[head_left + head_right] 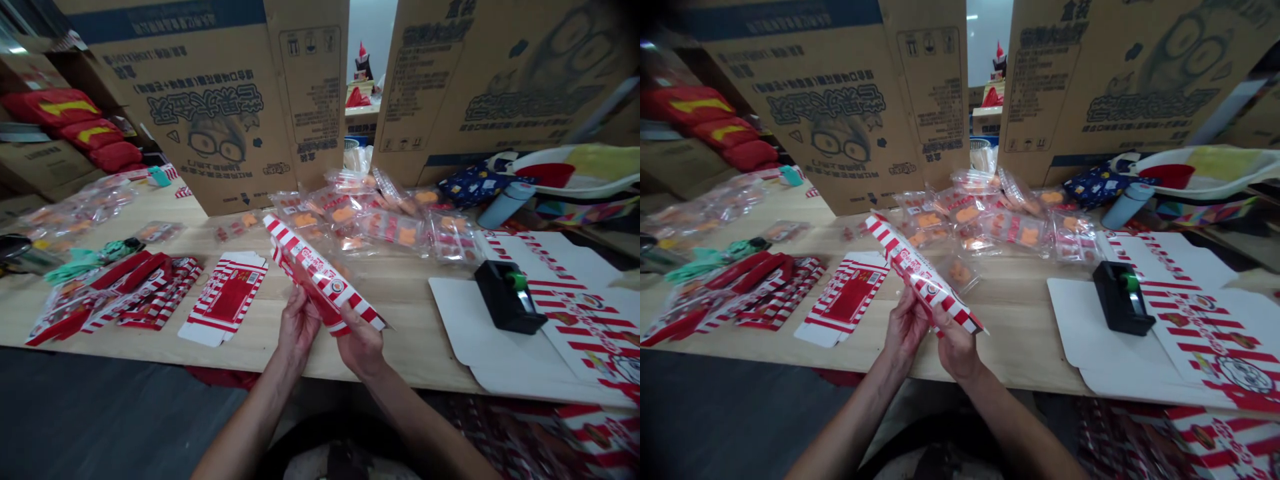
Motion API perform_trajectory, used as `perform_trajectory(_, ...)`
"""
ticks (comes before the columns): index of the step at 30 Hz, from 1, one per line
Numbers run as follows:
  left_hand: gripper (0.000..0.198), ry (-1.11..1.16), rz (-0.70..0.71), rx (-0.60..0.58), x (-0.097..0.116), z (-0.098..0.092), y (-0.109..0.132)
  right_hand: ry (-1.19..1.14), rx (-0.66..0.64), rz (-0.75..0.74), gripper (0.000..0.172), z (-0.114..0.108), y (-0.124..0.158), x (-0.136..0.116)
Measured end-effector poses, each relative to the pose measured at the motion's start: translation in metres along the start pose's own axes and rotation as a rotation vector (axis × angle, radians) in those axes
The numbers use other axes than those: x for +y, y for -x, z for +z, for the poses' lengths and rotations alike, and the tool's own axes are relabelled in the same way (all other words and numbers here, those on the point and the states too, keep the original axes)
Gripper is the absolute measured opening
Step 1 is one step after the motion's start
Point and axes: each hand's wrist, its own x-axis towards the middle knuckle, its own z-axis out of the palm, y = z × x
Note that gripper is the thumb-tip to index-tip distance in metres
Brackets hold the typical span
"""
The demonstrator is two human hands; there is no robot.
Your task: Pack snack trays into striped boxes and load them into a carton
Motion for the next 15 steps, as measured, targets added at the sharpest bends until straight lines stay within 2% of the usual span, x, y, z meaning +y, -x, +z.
perform_trajectory(4, 0.013, -0.033, 0.196, 0.027, 0.04, -0.003, -0.023, 0.432, -0.362, 0.004, 0.051, -0.022, 0.031, -0.037)
perform_trajectory(5, 0.014, -0.035, 0.23, 0.03, 0.05, -0.004, -0.026, 0.522, -0.427, 0.003, 0.043, -0.027, 0.035, -0.05)
perform_trajectory(6, 0.017, -0.051, 0.257, 0.023, 0.057, -0.005, -0.028, 0.577, -0.433, -0.019, 0.034, -0.032, 0.037, -0.062)
perform_trajectory(8, 0.02, -0.141, 0.299, -0.012, 0.061, -0.005, -0.026, 0.61, -0.273, -0.099, 0.032, -0.035, 0.029, -0.083)
perform_trajectory(10, 0.022, -0.26, 0.331, -0.051, 0.052, 0.0, -0.016, 0.631, -0.079, -0.152, 0.041, -0.031, 0.008, -0.093)
perform_trajectory(13, 0.02, -0.438, 0.362, -0.092, 0.028, 0.012, 0.007, 0.626, -0.053, -0.131, 0.052, -0.023, -0.028, -0.085)
perform_trajectory(15, 0.019, -0.588, 0.377, -0.112, 0.016, 0.02, 0.025, 0.604, 0.036, -0.138, 0.059, -0.023, -0.045, -0.073)
